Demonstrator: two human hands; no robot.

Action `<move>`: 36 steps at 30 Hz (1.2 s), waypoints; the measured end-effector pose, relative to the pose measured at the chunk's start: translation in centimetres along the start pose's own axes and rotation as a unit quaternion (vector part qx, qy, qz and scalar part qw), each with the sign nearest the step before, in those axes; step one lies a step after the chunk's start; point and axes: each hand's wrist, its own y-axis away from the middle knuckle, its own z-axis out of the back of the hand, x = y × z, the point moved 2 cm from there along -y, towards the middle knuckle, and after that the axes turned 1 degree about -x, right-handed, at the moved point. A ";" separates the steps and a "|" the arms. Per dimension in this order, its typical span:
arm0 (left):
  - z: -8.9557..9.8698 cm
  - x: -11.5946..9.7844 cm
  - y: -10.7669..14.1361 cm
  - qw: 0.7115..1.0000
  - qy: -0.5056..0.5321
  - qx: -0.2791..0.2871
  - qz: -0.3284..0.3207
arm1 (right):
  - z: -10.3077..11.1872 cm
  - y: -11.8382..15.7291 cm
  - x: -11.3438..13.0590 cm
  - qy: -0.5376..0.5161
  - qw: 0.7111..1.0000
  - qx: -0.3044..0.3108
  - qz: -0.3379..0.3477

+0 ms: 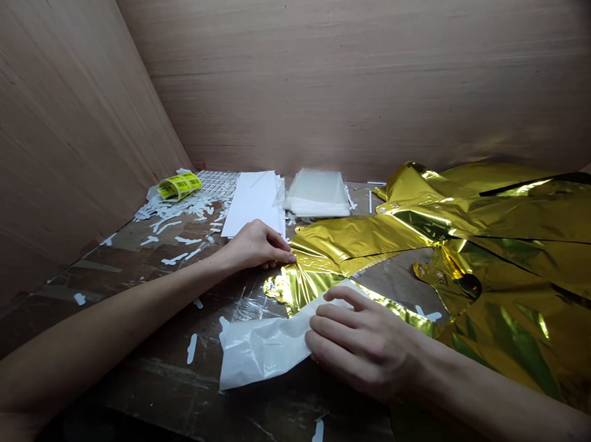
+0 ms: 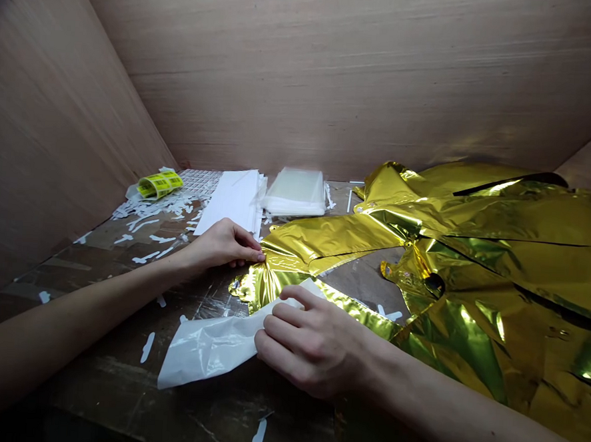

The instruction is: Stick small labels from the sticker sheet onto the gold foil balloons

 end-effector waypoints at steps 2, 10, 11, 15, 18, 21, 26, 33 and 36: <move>-0.1 0.0 0.0 1.000 0.006 -0.014 0.006 | 0.0 0.0 0.0 0.002 1.000 0.002 0.001; -0.7 0.8 -0.4 0.996 -0.020 -0.081 0.005 | -0.1 0.3 0.2 0.004 1.000 0.010 0.003; -0.7 0.9 -0.4 0.997 -0.022 -0.080 -0.003 | -0.1 0.2 0.2 0.004 1.000 0.011 0.003; 0.0 1.3 -0.6 1.000 -0.008 -0.027 0.001 | -0.1 0.2 0.2 0.006 1.000 0.012 0.002; 0.6 1.3 -0.6 1.000 -0.004 0.006 0.012 | -0.2 0.3 0.2 0.004 1.000 0.010 0.000; 0.7 1.0 -0.3 0.999 -0.030 -0.008 -0.011 | -0.3 0.4 0.2 0.003 1.000 0.010 -0.002; 0.1 -0.8 1.0 0.981 -0.073 -0.134 -0.121 | -0.1 0.2 0.4 0.004 1.000 0.004 -0.007; -1.7 -2.7 3.3 0.951 0.123 0.195 -0.204 | 0.4 0.3 -0.8 0.045 0.986 -0.086 -0.136; -2.0 -2.3 3.3 0.950 0.136 0.223 -0.171 | 0.5 0.2 -1.3 0.068 0.977 -0.099 -0.177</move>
